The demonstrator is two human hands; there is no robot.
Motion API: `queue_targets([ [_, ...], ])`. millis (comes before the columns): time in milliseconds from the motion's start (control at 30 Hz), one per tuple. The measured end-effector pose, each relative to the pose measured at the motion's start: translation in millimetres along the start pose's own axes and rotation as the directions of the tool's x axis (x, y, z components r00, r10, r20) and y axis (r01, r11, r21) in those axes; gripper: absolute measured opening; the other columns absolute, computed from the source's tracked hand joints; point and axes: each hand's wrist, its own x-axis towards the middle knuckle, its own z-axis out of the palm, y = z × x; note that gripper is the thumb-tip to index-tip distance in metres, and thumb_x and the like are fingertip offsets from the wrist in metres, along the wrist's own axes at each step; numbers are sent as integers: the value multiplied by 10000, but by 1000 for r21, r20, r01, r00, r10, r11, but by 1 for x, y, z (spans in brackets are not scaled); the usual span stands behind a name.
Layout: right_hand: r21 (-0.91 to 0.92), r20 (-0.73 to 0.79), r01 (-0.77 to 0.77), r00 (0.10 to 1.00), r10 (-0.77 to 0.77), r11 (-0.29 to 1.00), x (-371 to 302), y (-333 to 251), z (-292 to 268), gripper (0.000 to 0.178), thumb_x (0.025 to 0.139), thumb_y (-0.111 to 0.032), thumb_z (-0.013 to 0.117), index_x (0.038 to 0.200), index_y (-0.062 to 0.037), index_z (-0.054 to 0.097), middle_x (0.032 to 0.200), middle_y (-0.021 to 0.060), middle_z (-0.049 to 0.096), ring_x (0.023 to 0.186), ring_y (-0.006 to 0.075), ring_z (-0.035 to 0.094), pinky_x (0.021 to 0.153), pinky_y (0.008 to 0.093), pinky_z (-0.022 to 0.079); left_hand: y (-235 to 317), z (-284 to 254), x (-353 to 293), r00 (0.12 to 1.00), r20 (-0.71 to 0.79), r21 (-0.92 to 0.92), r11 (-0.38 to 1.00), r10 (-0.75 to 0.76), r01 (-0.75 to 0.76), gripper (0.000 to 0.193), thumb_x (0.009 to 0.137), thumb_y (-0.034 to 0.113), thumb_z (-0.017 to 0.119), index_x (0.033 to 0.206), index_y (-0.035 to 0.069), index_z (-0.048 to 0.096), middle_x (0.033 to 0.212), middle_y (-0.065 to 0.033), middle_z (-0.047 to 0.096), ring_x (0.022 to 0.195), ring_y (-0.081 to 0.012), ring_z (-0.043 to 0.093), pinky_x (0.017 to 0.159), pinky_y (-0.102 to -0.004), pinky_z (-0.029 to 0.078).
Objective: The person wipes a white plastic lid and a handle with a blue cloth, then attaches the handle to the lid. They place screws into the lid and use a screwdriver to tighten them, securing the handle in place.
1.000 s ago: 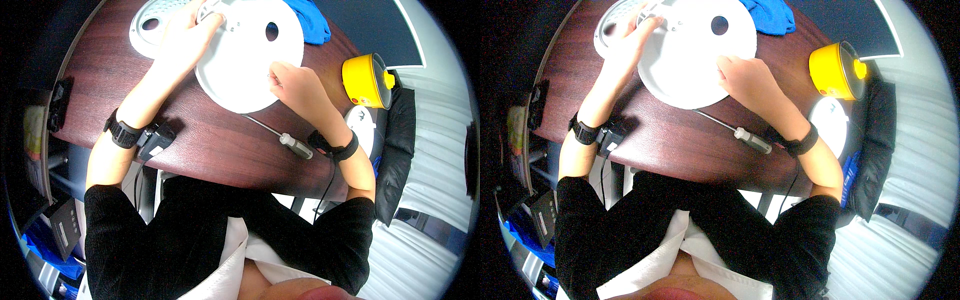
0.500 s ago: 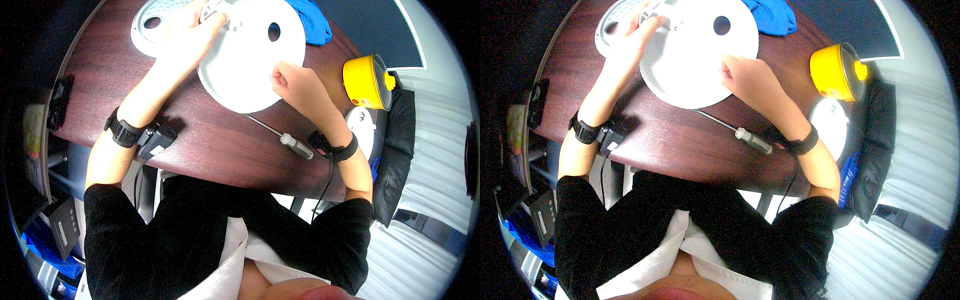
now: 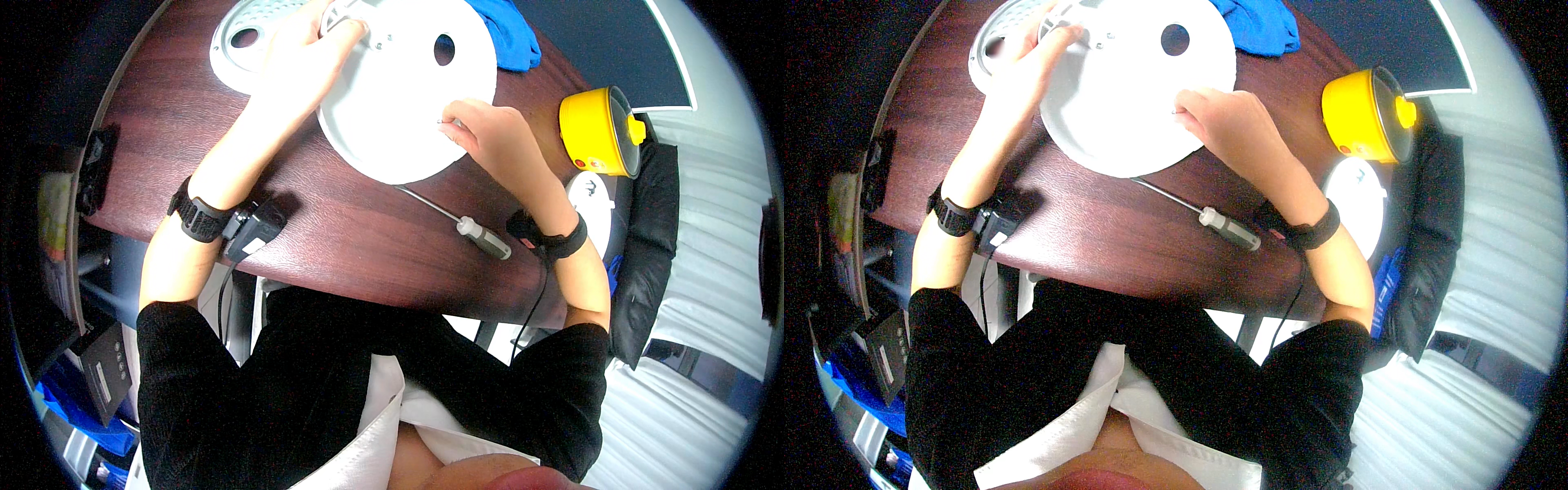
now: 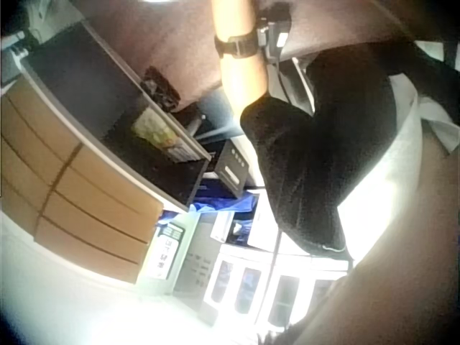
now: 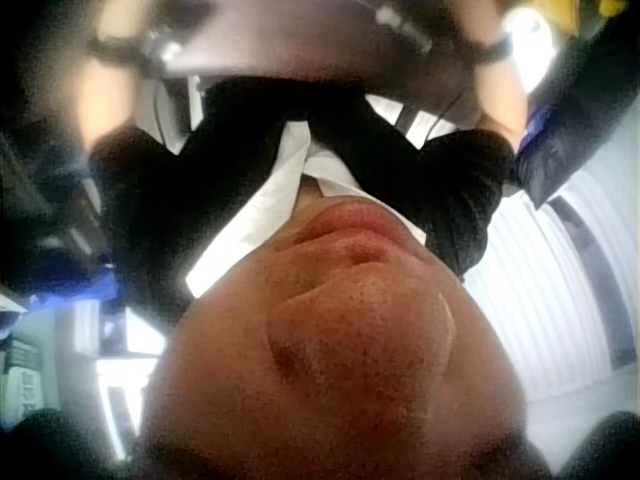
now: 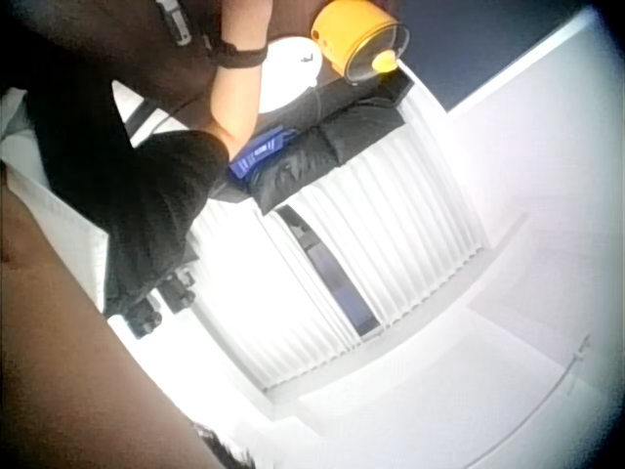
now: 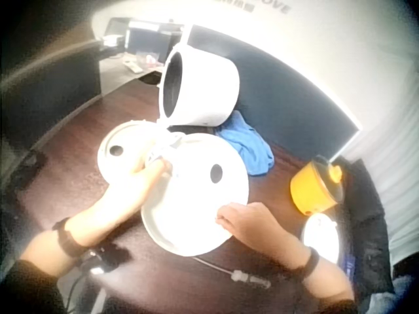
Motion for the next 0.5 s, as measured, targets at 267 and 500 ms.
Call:
queue_targets([
  [267,46,27,-27,999,26,999,3,4,-1,174,826,-180,687,901,-60,585,760,134,596,643,294,600,564,339,449,-1,-1,1,1000,-1,37,999,21,-21,419,874,104,503,1281,5,522,1114,-143,594,1016,-221,566,879,-326,464],
  [500,40,18,5,1000,-5,999,2,2,1,168,827,-188,686,872,-51,600,773,130,611,665,293,613,573,331,463,13,1,-3,998,6,-2,998,-62,62,406,876,87,486,1272,1,518,1067,-129,602,969,-210,575,846,-316,473],
])
